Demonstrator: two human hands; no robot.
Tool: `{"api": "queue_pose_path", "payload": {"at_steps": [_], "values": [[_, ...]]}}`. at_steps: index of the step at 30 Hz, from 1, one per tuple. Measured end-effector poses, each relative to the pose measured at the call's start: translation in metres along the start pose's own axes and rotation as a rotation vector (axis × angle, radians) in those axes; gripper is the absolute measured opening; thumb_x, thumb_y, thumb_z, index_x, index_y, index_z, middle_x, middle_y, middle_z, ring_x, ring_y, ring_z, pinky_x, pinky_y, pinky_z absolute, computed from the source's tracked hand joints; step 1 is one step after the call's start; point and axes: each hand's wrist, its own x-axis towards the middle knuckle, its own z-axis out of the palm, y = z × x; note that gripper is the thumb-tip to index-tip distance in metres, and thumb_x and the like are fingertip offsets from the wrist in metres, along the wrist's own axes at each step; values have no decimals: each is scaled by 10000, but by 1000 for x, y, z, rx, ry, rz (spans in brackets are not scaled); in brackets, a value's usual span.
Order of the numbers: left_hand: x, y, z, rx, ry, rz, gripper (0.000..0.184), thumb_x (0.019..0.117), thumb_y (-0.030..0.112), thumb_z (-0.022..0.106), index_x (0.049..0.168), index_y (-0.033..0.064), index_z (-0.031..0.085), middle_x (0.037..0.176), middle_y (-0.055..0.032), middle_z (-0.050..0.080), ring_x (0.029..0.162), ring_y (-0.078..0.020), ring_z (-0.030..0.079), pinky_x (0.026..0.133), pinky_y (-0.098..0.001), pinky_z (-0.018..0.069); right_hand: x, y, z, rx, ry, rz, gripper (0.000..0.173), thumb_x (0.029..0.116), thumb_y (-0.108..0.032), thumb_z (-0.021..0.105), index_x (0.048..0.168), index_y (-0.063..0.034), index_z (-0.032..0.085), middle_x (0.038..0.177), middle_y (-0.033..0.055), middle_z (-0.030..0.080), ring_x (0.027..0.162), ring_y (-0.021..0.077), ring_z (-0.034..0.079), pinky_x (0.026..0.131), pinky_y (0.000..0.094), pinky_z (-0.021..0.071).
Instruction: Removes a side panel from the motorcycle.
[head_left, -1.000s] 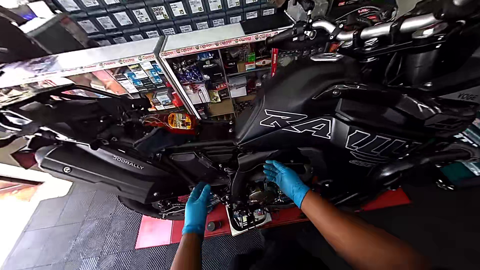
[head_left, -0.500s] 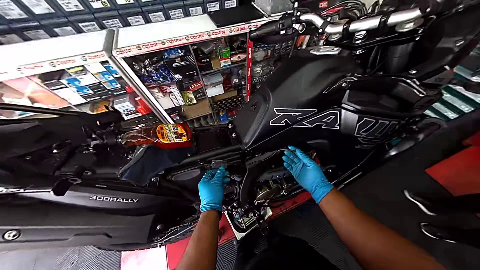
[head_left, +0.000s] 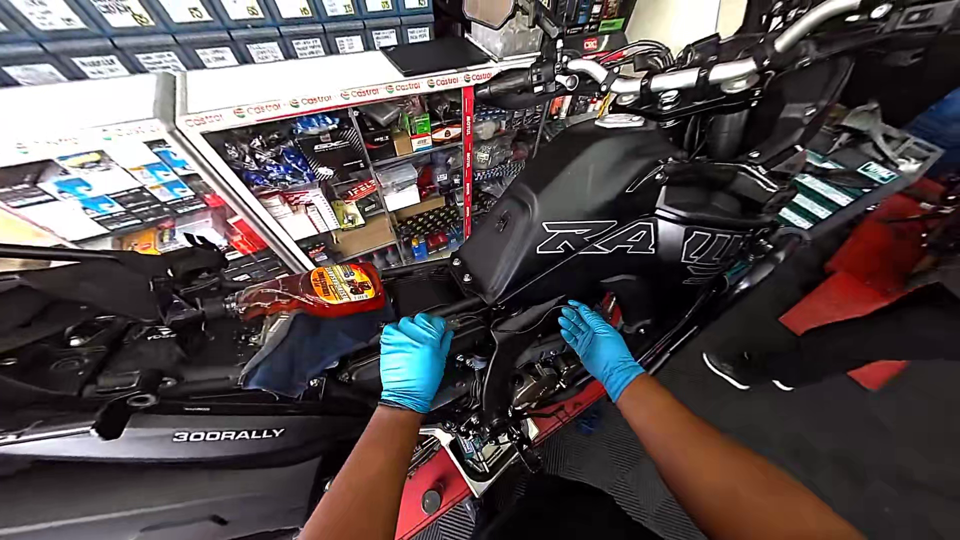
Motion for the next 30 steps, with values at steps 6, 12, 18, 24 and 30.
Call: {"api": "queue_pose_path", "payload": {"at_steps": [6,12,18,24,30], "values": [[12,14,6,96,-93,153,277,984,337,671,1204,191,752,1078,-128,728,977,-358,686,864,-548,548,0,-3,-5,-324,-4,194,411,1094,-417,452,1292,-110,641,1104,61,741,944,168,717,823,336,576],[20,31,20,117,-26,208,255,984,317,668,1179,176,752,1055,-114,725,988,-337,679,893,-526,533,-1,-15,0,-159,-45,88,422,1113,-386,399,1322,-81,602,1188,90,712,1020,194,707,895,351,570],[28,49,30,92,16,258,218,998,302,644,1122,164,759,1020,-118,729,980,-351,682,896,-545,529,6,-30,13,129,54,25,374,1111,-350,412,1336,-93,566,1209,94,704,1055,196,712,897,342,582],[30,65,50,110,77,275,251,1013,381,603,1038,202,777,1006,-82,731,1027,-319,671,982,-536,493,-6,-26,8,162,-5,22,390,1123,-346,366,1398,-120,526,1308,81,669,1131,182,688,960,342,559],[33,65,60,2,196,130,209,955,367,661,941,211,799,1028,-75,739,1055,-330,664,1024,-570,458,4,-24,-18,19,-3,12,393,1124,-334,389,1385,-90,554,1239,117,705,1036,205,721,894,342,584]]}}
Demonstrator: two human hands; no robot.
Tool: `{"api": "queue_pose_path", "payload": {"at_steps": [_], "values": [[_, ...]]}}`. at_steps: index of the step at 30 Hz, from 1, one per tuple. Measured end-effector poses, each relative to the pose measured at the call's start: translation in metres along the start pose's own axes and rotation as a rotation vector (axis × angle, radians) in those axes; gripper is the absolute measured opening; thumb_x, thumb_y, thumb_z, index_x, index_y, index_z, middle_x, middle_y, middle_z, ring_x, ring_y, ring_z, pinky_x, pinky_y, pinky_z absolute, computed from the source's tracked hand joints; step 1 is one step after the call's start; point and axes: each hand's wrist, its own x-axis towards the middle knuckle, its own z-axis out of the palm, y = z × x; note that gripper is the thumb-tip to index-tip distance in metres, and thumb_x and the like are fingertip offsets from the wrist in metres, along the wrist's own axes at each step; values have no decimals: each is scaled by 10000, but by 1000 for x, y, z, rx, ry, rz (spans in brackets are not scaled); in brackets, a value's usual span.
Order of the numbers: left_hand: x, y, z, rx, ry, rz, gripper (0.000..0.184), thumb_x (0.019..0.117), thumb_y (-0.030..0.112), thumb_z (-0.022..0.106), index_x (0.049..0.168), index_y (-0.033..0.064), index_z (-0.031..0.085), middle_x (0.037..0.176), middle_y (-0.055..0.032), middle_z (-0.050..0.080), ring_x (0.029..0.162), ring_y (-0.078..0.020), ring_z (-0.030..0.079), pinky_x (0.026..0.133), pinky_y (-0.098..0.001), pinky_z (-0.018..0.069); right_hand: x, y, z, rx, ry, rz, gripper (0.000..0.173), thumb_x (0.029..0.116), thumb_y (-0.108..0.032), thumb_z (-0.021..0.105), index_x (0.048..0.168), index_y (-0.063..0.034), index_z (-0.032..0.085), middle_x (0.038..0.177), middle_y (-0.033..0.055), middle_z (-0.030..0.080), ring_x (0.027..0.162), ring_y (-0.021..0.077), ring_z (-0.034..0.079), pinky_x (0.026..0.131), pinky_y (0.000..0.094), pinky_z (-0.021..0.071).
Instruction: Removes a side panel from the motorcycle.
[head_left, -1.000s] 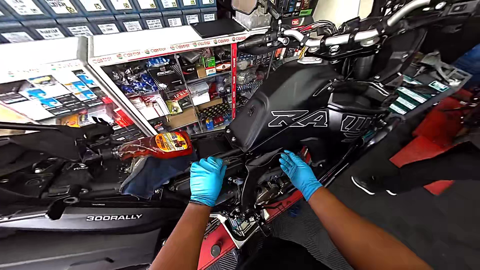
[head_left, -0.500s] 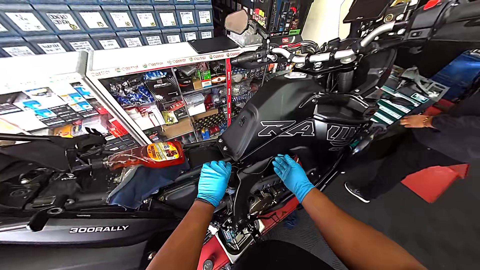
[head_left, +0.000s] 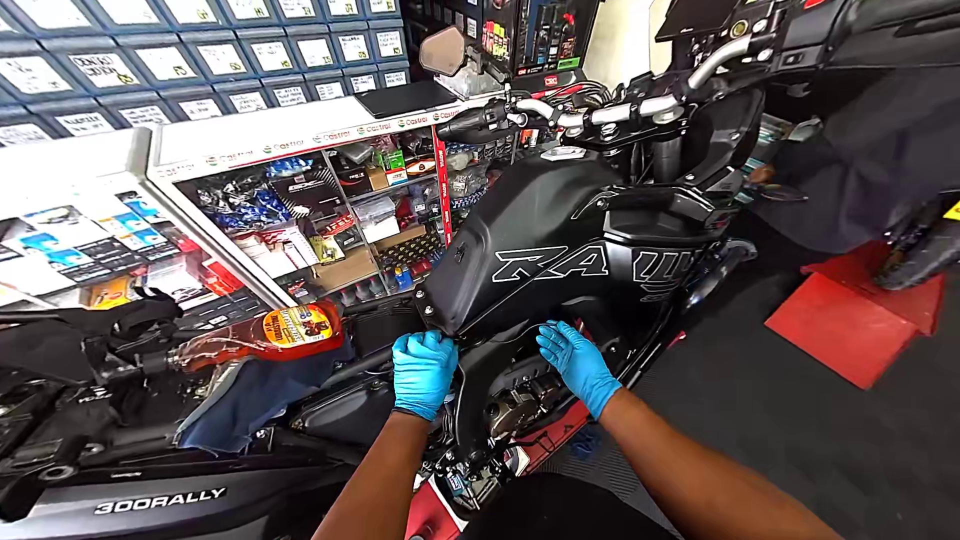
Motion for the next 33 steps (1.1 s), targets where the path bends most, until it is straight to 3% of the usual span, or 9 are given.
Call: {"api": "queue_pose_path", "payload": {"at_steps": [8,12,22,25,30,33], "values": [[2,2,8,-12,96,-108,232,906,367,657,840,171,763,1076,-102,726,1099,-374,633,1082,-603,382,-3,13,-10,-274,17,117,415,1114,-385,417,1316,-84,620,1101,84,739,933,179,722,809,331,577],[1,1,9,-17,129,-96,231,919,357,653,862,164,768,1073,-101,722,1102,-369,629,1086,-584,382,6,3,-1,-281,-6,167,404,1114,-387,414,1251,-89,651,1028,74,743,866,160,715,740,301,566],[1,-1,7,-41,122,-49,216,934,343,651,940,172,782,1077,-89,719,1105,-348,636,1041,-558,431,22,-6,25,-240,126,-6,306,1033,-317,631,1173,-48,674,929,94,757,777,159,721,650,292,565],[1,-2,4,-50,105,-44,191,931,307,656,971,176,790,1107,-89,721,1119,-342,636,1035,-564,435,19,0,34,-145,165,-17,289,1024,-282,650,1191,-47,664,944,104,756,791,167,723,659,295,568],[1,-2,5,-43,91,-56,193,936,322,657,953,182,788,1118,-86,718,1129,-336,632,1055,-558,422,-12,10,44,-144,-13,48,273,1067,-221,563,1291,-80,631,1135,100,747,921,181,734,785,318,586],[1,-2,6,-45,87,-55,193,940,316,652,957,182,789,1116,-82,718,1122,-328,633,1046,-556,426,-2,22,49,-240,-4,98,260,1042,-215,621,1233,-44,665,1026,121,776,839,200,755,705,319,599]]}}
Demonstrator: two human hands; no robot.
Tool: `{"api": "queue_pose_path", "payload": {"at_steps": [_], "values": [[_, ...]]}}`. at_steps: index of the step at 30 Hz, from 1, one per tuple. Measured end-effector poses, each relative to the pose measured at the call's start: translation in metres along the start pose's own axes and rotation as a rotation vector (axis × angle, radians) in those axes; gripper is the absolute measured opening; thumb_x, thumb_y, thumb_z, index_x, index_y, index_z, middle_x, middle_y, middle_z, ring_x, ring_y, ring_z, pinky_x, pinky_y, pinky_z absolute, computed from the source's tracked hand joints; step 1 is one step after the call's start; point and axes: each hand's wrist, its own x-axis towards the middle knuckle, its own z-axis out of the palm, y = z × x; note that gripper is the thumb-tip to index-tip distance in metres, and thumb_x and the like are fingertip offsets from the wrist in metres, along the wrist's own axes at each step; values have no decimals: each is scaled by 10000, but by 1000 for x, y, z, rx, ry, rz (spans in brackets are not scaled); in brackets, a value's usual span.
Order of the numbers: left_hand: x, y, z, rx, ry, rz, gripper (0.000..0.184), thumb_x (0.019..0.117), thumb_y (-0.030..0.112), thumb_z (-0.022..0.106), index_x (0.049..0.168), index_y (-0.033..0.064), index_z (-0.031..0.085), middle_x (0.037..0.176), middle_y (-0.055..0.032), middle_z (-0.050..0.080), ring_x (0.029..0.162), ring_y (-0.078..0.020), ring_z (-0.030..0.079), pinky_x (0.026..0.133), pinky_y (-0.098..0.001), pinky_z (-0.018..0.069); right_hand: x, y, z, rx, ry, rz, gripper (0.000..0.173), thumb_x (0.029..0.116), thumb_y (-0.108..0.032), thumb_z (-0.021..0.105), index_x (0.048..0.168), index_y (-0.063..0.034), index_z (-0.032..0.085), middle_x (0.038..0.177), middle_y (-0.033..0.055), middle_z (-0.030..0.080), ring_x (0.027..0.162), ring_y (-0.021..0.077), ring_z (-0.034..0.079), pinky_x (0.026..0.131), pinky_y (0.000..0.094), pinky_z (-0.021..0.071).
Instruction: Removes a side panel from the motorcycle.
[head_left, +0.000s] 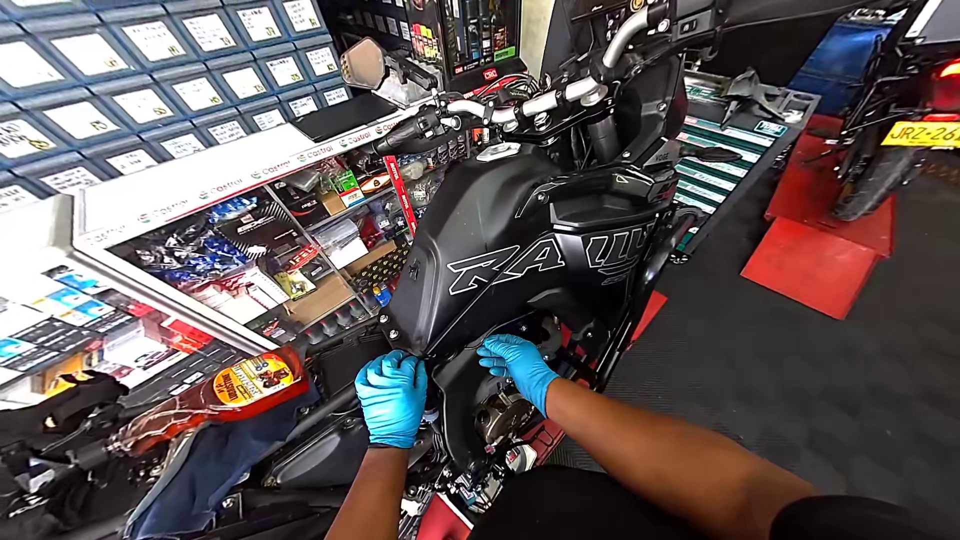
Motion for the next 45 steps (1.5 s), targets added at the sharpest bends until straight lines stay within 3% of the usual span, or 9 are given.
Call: {"api": "queue_pose_path", "payload": {"at_steps": [4,8,10,13,19,23,33,39,45], "values": [[0,0,-4,-2,-40,1,211,957,312,633,984,173,790,1147,-93,718,1136,-338,637,1041,-560,437,12,0,6,-428,112,-115,266,987,-350,702,1047,-92,725,852,32,777,752,145,746,693,344,610],[0,-2,-4,17,-65,-4,214,965,312,622,989,182,790,1161,-79,722,1151,-322,639,1040,-550,444,18,0,-5,-963,263,-272,468,888,-688,640,902,-230,733,826,1,721,821,211,697,765,552,540],[1,-2,-5,8,-57,1,211,966,300,624,987,175,794,1163,-83,725,1150,-325,644,1031,-554,452,22,9,-5,-860,312,-277,480,869,-695,672,905,-221,736,795,-3,717,775,197,695,746,526,556],[0,-2,-8,4,-59,9,204,968,289,627,997,178,795,1171,-82,724,1157,-321,642,1029,-549,453,9,19,11,-472,309,-241,361,943,-498,719,963,-138,711,795,33,741,707,178,721,712,427,609],[5,-3,-12,1,-78,5,194,961,293,652,1001,173,798,1158,-113,724,1103,-347,661,991,-576,475,-7,0,14,37,151,-139,243,1046,-227,619,1187,-36,672,989,107,775,818,183,748,708,316,601],[9,-5,-16,22,-106,52,190,956,301,669,991,171,804,1149,-114,726,1078,-356,667,971,-577,486,-24,-9,-3,148,-71,-56,333,1116,-256,433,1362,-91,584,1237,82,714,1009,171,714,856,322,569],[24,2,-30,67,-248,16,181,922,233,678,897,96,793,1187,-116,735,1091,-361,684,976,-560,517,15,-27,-16,40,228,-90,315,1043,-333,617,1154,-47,687,895,91,758,737,172,724,619,309,574],[31,3,-46,132,-239,-65,216,904,262,686,875,63,765,1109,-152,735,1010,-380,700,851,-567,549,-2,-25,-12,258,107,-19,353,1115,-320,440,1275,-74,636,1105,85,753,898,167,732,752,306,579],[29,-1,-57,117,-291,-154,211,920,253,678,876,53,731,1013,-164,735,888,-381,722,745,-576,564,-5,-27,-27,341,111,-68,339,1112,-272,447,1313,-65,624,1197,109,730,1007,187,727,845,324,584]]}}
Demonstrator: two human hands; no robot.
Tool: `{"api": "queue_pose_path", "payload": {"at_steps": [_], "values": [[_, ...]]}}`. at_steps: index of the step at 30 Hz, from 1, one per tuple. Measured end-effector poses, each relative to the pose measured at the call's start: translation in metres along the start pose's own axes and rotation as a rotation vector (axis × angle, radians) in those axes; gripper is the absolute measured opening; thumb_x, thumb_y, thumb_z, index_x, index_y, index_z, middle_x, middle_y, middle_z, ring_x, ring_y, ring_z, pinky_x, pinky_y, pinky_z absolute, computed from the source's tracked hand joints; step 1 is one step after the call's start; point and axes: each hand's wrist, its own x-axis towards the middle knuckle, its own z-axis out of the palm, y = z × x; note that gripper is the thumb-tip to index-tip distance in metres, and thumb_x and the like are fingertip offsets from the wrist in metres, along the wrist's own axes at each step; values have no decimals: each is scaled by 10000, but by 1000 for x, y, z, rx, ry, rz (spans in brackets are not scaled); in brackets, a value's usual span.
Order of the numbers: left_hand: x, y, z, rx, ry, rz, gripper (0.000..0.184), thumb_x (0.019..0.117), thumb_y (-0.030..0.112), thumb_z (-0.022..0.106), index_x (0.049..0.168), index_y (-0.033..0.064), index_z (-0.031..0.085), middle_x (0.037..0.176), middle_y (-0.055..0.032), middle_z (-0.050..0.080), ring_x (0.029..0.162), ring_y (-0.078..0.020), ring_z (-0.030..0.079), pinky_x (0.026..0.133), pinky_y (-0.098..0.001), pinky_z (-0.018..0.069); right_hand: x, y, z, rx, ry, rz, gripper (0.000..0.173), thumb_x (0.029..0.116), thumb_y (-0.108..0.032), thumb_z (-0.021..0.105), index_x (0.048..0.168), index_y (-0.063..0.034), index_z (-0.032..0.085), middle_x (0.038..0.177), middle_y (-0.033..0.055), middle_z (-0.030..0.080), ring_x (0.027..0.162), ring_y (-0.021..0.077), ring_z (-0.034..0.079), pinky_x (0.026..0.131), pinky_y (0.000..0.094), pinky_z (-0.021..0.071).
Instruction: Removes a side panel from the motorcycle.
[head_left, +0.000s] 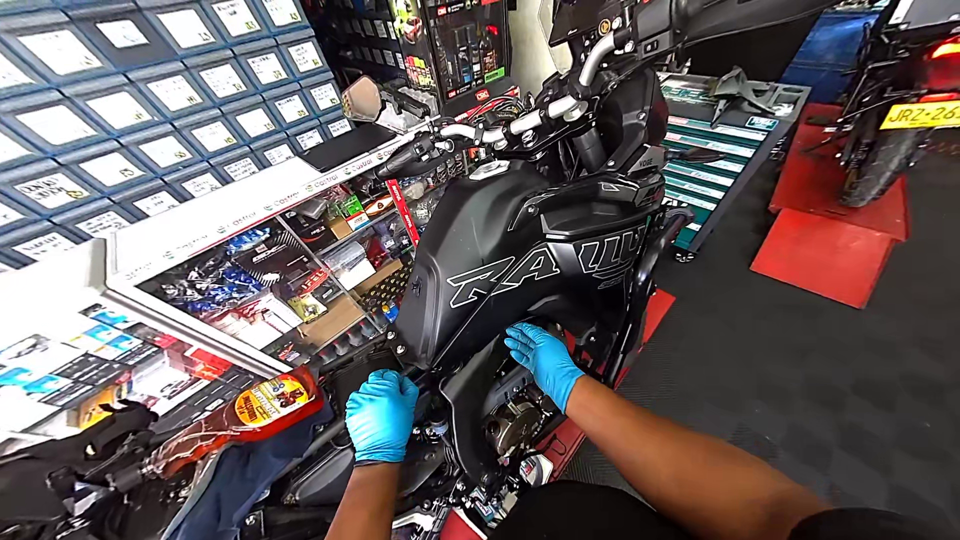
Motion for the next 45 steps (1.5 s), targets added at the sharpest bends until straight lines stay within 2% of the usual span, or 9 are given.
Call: {"api": "queue_pose_path", "payload": {"at_steps": [7,12,14,17,18,27,37,41,45], "values": [[-9,-1,1,-7,61,35,168,877,228,699,805,77,704,878,-149,729,820,-372,725,679,-568,556,-2,-5,1,216,-114,51,391,1126,-319,361,1422,-99,492,1369,115,614,1211,219,636,1006,378,522],[-19,-6,9,-1,29,156,162,894,228,673,818,92,721,878,-132,737,842,-348,731,729,-545,576,8,4,-3,292,-128,41,416,1127,-346,356,1442,-97,468,1358,124,629,1199,230,656,1005,385,540],[-22,-10,12,-19,43,184,136,901,208,667,880,98,745,899,-139,749,859,-356,739,739,-547,585,6,2,-3,232,-128,32,426,1135,-323,335,1472,-92,455,1380,127,620,1213,228,651,1014,383,536],[-19,-13,11,-86,45,161,308,950,166,630,1223,170,771,971,-160,764,908,-380,737,790,-583,568,-2,-6,0,103,-98,22,419,1137,-316,342,1473,-101,469,1380,116,627,1203,214,654,998,380,537],[-18,-14,10,-90,51,151,328,958,161,617,1248,202,766,963,-153,763,904,-377,735,784,-581,563,-4,-7,1,72,-86,18,416,1135,-321,352,1468,-107,478,1379,110,630,1194,206,657,988,376,539],[-14,-15,-1,-86,4,33,237,963,171,623,1108,201,807,994,-126,764,937,-368,729,798,-590,557,-3,-5,6,290,-50,32,421,1131,-339,347,1473,-112,444,1408,107,595,1243,211,621,1030,386,512],[-28,-16,22,-56,-3,247,228,989,235,623,1120,195,806,1003,-118,770,956,-347,733,871,-556,565,3,-14,11,535,-5,77,525,1103,-446,326,1477,-88,418,1442,123,549,1297,233,583,1057,412,500],[-21,2,29,-86,-11,225,241,1012,237,602,1142,181,797,1028,-135,767,986,-362,724,912,-572,547,11,-9,8,506,-51,74,535,1104,-459,332,1499,-106,412,1492,98,530,1350,213,553,1085,407,483],[-17,19,41,-113,103,187,192,986,230,637,1030,138,800,972,-141,762,952,-369,722,896,-583,549,13,-9,2,321,-40,53,437,1103,-367,395,1457,-114,445,1422,104,572,1252,217,612,1013,388,523]]}}
